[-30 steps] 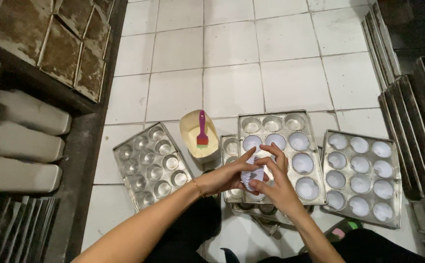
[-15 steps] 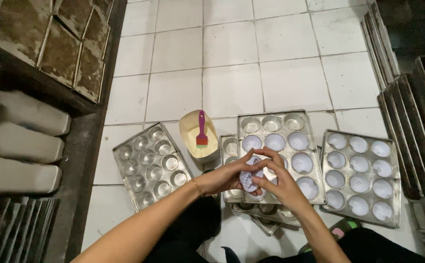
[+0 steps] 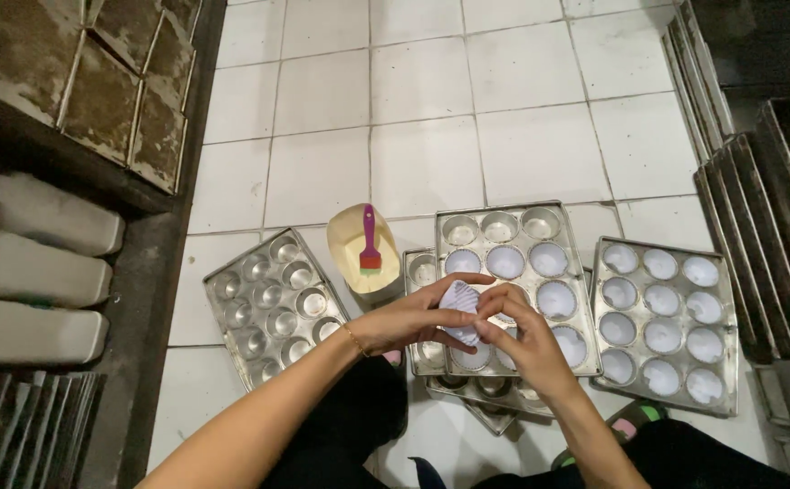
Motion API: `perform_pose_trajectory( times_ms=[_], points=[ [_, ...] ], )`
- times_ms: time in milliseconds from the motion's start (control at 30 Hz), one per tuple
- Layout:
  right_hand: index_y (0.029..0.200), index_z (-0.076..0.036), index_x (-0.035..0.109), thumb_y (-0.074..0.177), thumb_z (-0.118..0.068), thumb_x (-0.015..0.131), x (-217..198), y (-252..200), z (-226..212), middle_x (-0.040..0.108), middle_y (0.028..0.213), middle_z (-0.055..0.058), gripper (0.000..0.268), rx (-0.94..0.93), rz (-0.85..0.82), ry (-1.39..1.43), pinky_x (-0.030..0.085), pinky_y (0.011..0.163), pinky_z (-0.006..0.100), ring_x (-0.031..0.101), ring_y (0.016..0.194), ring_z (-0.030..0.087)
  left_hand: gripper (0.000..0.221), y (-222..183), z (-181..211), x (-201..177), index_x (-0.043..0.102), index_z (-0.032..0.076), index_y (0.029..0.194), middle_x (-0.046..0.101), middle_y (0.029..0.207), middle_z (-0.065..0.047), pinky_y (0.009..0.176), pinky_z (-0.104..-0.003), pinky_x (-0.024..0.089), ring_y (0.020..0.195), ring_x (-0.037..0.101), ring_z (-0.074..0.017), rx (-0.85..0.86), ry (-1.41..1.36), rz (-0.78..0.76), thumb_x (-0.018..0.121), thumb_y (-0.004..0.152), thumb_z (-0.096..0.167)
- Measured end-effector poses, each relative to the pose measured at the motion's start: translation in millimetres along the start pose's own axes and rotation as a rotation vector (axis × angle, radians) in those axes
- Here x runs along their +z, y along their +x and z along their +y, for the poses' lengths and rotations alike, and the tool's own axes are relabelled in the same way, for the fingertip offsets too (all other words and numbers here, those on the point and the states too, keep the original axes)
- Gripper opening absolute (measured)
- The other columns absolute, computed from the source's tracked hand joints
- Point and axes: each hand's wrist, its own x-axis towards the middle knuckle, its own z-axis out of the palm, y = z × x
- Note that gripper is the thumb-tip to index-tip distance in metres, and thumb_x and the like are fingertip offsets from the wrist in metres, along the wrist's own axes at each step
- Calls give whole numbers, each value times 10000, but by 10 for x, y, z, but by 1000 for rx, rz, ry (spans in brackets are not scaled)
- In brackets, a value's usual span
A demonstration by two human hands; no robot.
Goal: Placing paper cupcake liners into metal baking trays.
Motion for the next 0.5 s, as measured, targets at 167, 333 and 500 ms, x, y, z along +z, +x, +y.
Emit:
perform_pose_trajectory(
  times_ms=[167,333,500],
  points=[
    [923,-31,653,942,-168,704,-55,-10,63,584,1117,64,148,82,-41,147,433,963,365,573,1083,190,773,2,11,-15,276,137,1628,538,1411,-121,1059,-387,542,1264,592,-215,-5,34,-53,668,966,211],
    [956,-42,642,960,-198,651,-53,-20,59,630,1172,52,156,155,-70,284,459,944,349,599,1096,143,795,-14,9,-15,282,123,1623,510,1448,-98,1031,-364,528,1273,572,-198,-15,90,-68,689,951,238],
    [1058,-37,648,995,-211,637,-174,-53,218,656,1150,71,186,163,-75,355,432,997,329,583,1085,148,862,-18,-25,-103,265,145,1615,507,1437,-81,1034,-352,493,1287,529,-172,-32,241,18,720,902,314]
  ],
)
